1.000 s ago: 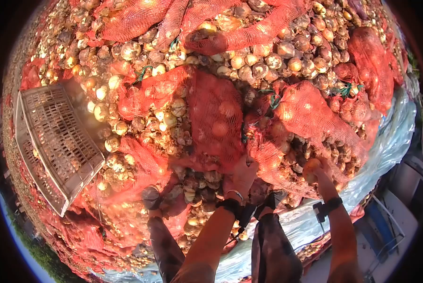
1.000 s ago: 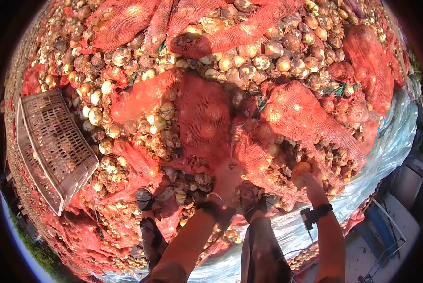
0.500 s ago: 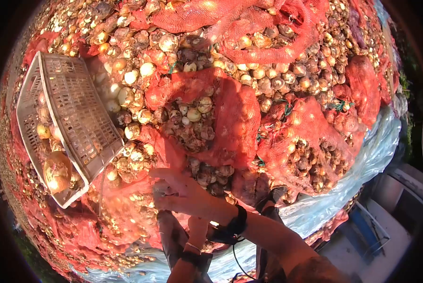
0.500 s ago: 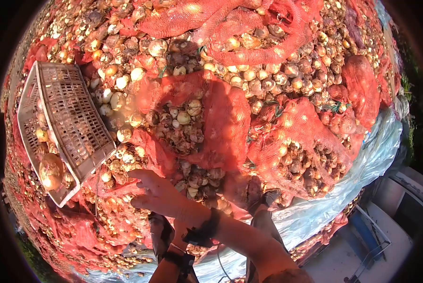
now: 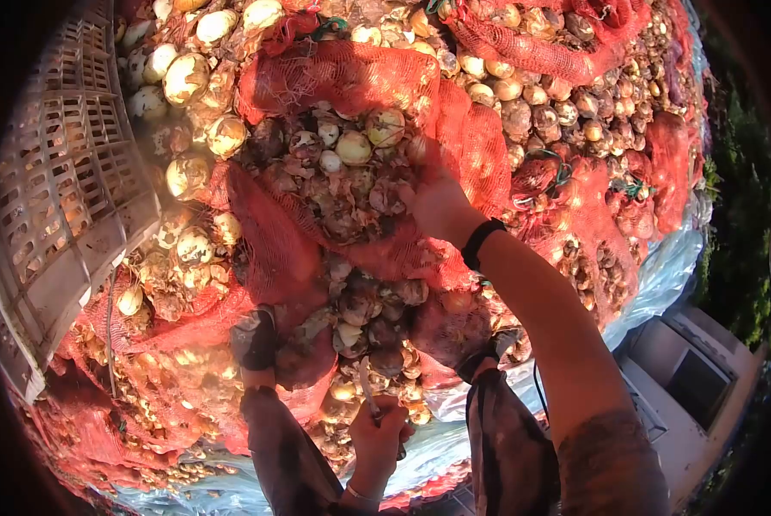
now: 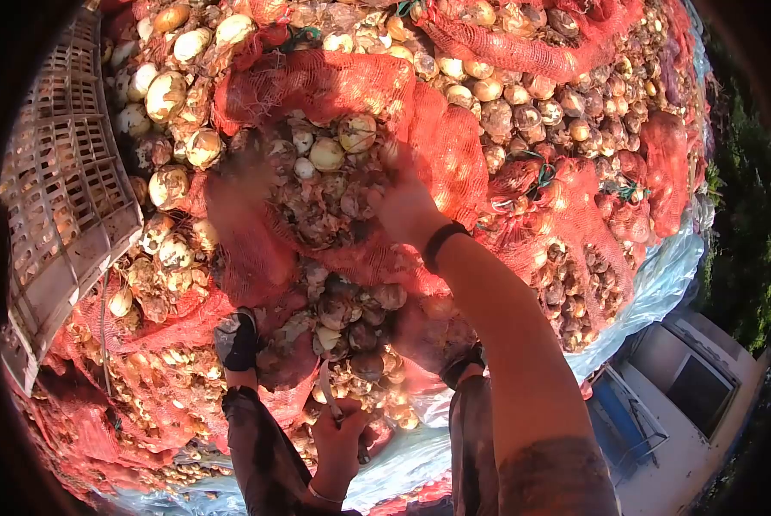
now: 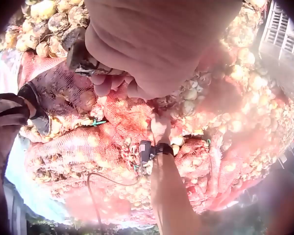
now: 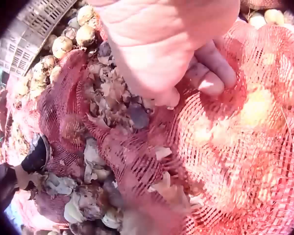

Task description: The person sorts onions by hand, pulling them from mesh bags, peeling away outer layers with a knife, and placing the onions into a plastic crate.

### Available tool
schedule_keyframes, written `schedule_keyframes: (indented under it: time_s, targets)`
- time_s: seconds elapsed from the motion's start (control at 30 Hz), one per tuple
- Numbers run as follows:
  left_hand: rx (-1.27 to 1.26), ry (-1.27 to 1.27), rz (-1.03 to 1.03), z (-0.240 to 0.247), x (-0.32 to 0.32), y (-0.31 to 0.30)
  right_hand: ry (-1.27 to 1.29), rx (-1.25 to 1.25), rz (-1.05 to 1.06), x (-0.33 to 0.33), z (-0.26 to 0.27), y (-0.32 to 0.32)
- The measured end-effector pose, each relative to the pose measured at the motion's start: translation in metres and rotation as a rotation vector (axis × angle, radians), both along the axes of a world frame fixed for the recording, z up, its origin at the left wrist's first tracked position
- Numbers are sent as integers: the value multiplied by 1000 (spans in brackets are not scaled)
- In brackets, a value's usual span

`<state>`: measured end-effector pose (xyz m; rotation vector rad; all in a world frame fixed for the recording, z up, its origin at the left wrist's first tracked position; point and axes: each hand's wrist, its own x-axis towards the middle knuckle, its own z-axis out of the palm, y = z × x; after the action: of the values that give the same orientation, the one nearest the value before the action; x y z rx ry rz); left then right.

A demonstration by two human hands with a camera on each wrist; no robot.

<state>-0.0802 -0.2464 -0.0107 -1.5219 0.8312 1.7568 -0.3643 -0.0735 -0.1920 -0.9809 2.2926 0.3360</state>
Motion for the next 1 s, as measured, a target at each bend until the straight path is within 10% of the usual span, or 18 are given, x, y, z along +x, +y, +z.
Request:
schedule_keyframes:
  time_s: [0.2, 0.5, 0.73, 0.87, 0.93, 1.0]
  targets:
    - [105, -23, -37, 18, 1, 4, -280, 543, -120, 35, 74, 86]
    - [125, 10, -33, 29, -10, -14, -228, 340, -483, 84, 52, 64]
    - [84, -49, -38, 28, -21, -27, -917, -553, -1971, 3, 13, -31]
    - [13, -79, -13, 22, -27, -32, -346, -528, -1332, -26, -60, -53]
    - [11, -137, -21, 23, -39, -39, 352, -208, -743, -42, -54, -49]
    - [37, -189, -30, 17, -39, -42, 241, -114, -795, -64, -42, -46]
